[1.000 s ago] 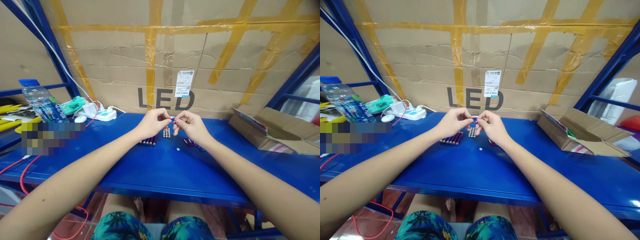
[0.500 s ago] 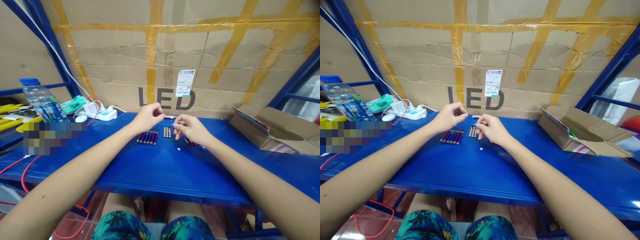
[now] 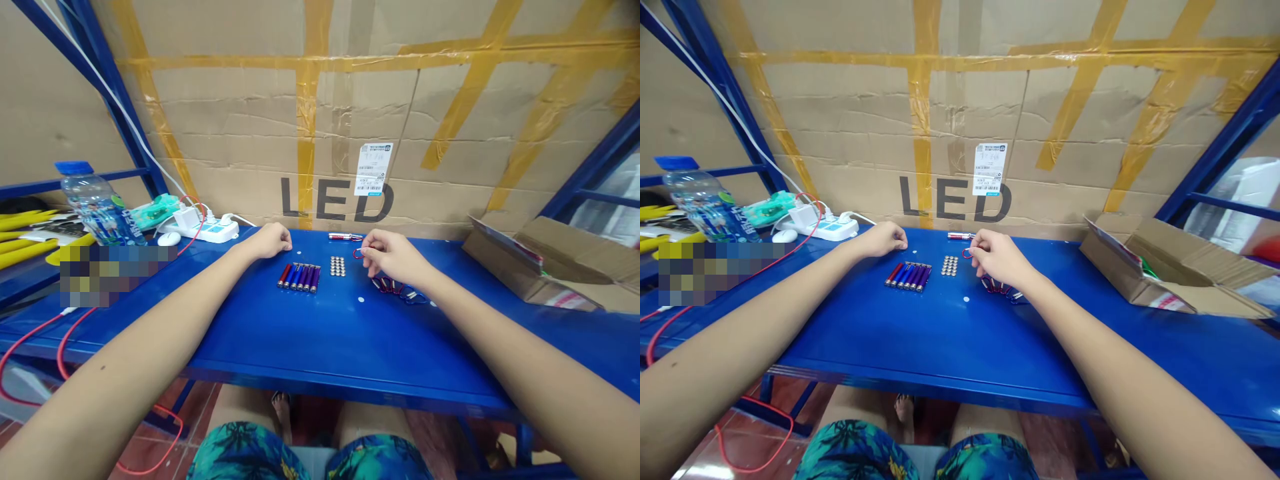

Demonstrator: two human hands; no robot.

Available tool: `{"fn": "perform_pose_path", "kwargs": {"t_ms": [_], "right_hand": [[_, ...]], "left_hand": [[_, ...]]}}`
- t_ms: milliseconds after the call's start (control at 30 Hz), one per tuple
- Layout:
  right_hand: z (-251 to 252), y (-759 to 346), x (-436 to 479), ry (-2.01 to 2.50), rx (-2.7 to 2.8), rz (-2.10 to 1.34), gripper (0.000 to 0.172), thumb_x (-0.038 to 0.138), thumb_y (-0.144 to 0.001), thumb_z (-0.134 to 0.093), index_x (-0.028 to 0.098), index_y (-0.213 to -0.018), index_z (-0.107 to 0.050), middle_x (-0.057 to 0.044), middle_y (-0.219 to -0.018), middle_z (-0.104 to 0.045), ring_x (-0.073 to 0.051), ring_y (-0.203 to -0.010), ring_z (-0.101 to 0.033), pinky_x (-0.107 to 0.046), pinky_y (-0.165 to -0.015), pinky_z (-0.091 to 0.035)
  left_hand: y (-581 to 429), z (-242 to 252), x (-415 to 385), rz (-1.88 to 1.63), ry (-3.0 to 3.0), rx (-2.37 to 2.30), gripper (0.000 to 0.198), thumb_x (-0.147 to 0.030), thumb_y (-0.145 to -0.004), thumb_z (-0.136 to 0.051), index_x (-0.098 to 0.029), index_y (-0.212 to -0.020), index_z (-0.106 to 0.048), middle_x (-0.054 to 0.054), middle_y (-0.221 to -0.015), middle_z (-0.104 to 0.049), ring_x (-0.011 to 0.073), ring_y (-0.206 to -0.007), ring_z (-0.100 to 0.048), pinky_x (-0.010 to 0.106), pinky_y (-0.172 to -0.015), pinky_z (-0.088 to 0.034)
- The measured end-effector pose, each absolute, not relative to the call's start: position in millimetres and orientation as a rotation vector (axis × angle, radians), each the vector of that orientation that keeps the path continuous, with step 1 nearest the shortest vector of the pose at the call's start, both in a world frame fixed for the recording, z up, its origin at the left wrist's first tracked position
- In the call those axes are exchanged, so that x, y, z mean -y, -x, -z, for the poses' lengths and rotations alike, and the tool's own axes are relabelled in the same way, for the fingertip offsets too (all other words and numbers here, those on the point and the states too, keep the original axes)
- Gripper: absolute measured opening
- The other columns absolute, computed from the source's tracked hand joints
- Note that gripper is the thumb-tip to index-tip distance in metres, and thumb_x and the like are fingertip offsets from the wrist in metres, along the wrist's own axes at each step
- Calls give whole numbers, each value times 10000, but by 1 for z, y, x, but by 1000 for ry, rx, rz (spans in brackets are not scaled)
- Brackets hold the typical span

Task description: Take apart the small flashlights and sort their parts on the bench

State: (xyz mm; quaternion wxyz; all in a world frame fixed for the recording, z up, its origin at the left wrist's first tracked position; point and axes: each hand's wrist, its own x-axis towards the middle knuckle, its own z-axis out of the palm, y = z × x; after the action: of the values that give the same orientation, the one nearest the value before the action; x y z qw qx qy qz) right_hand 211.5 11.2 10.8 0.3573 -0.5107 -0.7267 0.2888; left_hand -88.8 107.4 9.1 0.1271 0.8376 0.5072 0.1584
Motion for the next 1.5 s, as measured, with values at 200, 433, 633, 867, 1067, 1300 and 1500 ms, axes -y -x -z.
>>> {"fn": "perform_pose_path", "kwargs": {"t_ms": [200, 433, 633, 867, 1067, 1300, 1500], "right_hand": [[-13, -210, -9, 1377, 1894, -713, 94, 163, -902, -540, 192, -815, -520, -34, -717, -668, -131, -530, -639, -245, -477, -483], [-14, -209, -7, 1384, 1922, -685, 89, 161, -901, -548, 189, -822, -519, -32, -706, -657, -127, -534, -632, -242, -493, -486], [-17, -209, -5, 1367, 1957, -662, 95, 159, -905, -527, 190, -816, -517, -36, -717, -657, -140, -549, -645, -256, -501, -489], [-16, -210, -5, 1363, 1974, -654, 96, 150, -903, -524, 192, -817, -517, -32, -713, -657, -142, -552, -647, -260, -504, -486], [-15, -211, -6, 1361, 1974, -666, 97, 157, -904, -530, 195, -815, -518, -29, -718, -660, -144, -554, -650, -262, -508, -488], [-13, -211, -8, 1337, 1989, -678, 104, 155, -898, -536, 197, -805, -517, -22, -705, -662, -140, -542, -643, -265, -510, -491], [-13, -212, -8, 1343, 1988, -692, 99, 154, -895, -537, 195, -808, -514, -24, -704, -660, -134, -545, -640, -257, -515, -495]], "left_hand": [[92, -14, -110, -364, -2406, -1449, 126, -169, -760, -598, -152, -778, -721, 44, -715, -716, 161, -690, -642, 259, -659, -454], [96, -15, -111, -351, -2298, -1374, 125, -150, -697, -591, -143, -761, -698, 63, -720, -713, 167, -655, -643, 265, -617, -484], [98, -24, -103, -294, -2261, -1263, 156, -159, -649, -612, -144, -780, -696, 49, -716, -705, 164, -648, -631, 275, -630, -490], [98, -33, -94, -185, -2234, -1218, 171, -190, -638, -618, -154, -763, -730, 40, -738, -718, 162, -665, -629, 269, -626, -473], [96, -38, -89, -128, -2198, -1213, 200, -226, -656, -624, -159, -800, -745, 42, -779, -727, 171, -714, -650, 261, -646, -484], [93, -42, -86, -26, -2254, -1163, 208, -245, -674, -621, -165, -818, -750, 38, -774, -727, 173, -738, -650, 259, -653, -469], [93, -41, -87, -21, -2255, -1147, 208, -248, -674, -625, -174, -818, -755, 35, -770, -730, 170, -738, -649, 249, -647, -462]]}}
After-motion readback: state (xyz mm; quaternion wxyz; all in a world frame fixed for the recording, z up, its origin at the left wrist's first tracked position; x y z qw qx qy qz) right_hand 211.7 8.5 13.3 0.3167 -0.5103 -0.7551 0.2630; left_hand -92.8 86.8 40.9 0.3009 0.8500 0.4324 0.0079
